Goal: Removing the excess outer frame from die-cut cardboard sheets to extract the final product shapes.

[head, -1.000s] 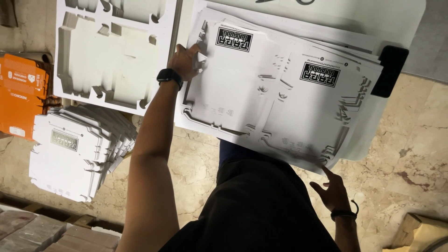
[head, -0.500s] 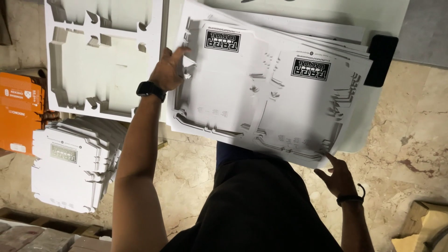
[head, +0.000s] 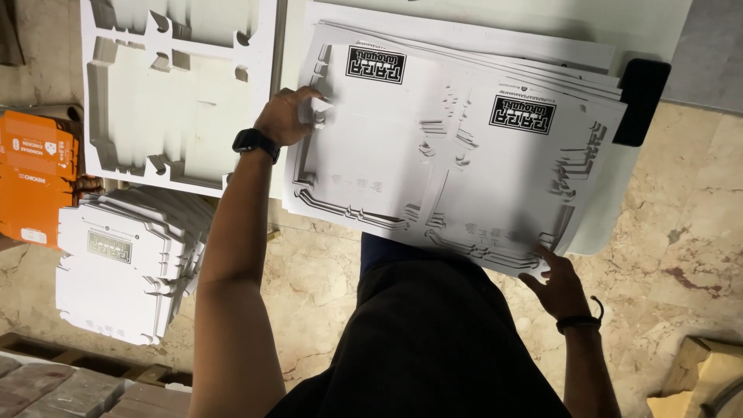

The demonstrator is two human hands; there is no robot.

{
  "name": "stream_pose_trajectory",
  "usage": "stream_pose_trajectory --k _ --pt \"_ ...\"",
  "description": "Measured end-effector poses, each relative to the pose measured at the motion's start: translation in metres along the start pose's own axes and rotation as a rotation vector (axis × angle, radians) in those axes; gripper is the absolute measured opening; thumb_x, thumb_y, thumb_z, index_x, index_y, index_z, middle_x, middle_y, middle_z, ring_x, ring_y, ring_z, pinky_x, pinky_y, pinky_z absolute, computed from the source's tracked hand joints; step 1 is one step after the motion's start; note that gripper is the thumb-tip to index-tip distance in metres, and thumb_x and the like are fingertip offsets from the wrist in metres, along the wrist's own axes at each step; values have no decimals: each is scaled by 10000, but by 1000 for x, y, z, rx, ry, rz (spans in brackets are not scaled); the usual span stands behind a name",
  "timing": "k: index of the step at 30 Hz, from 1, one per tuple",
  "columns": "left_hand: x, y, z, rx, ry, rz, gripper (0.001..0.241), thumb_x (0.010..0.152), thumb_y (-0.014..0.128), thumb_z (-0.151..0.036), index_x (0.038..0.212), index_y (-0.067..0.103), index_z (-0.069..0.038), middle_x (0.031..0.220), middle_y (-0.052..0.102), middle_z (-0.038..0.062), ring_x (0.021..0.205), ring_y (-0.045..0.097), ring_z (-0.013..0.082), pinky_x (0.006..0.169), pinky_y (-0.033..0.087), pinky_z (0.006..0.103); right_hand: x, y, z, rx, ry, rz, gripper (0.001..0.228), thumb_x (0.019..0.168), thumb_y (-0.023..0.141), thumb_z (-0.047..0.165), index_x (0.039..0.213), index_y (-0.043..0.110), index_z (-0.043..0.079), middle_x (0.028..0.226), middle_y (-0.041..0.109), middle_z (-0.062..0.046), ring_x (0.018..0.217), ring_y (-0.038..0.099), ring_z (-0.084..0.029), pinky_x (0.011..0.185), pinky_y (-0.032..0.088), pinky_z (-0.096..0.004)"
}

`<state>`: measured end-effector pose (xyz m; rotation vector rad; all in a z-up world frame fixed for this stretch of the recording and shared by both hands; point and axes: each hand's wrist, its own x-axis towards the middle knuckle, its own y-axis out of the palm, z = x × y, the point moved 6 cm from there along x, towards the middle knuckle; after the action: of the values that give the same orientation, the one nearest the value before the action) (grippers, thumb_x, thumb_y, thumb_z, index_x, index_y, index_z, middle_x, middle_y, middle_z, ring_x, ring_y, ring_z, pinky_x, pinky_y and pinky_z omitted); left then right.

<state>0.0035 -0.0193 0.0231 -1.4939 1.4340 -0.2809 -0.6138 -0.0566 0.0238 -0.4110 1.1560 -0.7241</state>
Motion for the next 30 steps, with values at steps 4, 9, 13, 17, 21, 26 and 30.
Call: stream_pose_trajectory --k 4,9,13,17,21,26,30 --pt "13 14 19 114 -29 19 715 858 822 -176 1456 455 -309 1245 602 280 1216 625 454 1053 504 523 3 8 -10 24 17 24 821 830 825 341 1556 493 148 1365 526 -290 1185 656 -411 1006 573 -434" --pt "16 16 14 3 -44 63 604 920 678 -90 1441 449 -293 1309 569 299 1233 603 493 1035 521 541 5 8 -8 50 43 22 788 847 818 328 1549 501 164 1386 517 -287 1192 649 -406 1025 564 -427" --pt "6 16 12 9 -84 -2 630 928 669 -102 1457 409 -323 1384 493 283 1241 592 497 1029 529 547 4 7 -6 55 43 13 802 833 834 343 1548 511 171 1378 530 -273 1184 656 -393 1008 571 -412" --pt "13 31 22 180 -156 -73 724 911 703 -156 1504 364 -395 1271 576 187 1132 675 412 949 578 522 1 6 0 58 36 0 799 839 830 326 1549 511 147 1362 538 -288 1174 659 -408 1004 573 -427" --pt "5 29 5 170 -220 -156 696 935 674 -91 1515 367 -323 1301 580 210 1141 668 440 958 584 557 3 8 -3 62 35 -6 791 843 828 329 1545 514 146 1360 543 -281 1175 659 -402 1009 570 -425" --pt "-11 15 -10 273 -217 -208 726 940 678 -119 1542 336 -338 1251 626 146 1156 659 382 982 553 537 1 10 -5 58 24 -3 815 831 835 343 1550 508 141 1355 547 -286 1168 662 -411 1004 577 -434" --pt "-25 -18 -23 -158 56 -352 762 848 726 -232 1512 376 -361 1289 711 72 1187 636 358 862 571 567 0 7 6 18 106 72 789 845 753 313 1571 451 245 1503 488 -183 1171 668 -361 994 533 -492"
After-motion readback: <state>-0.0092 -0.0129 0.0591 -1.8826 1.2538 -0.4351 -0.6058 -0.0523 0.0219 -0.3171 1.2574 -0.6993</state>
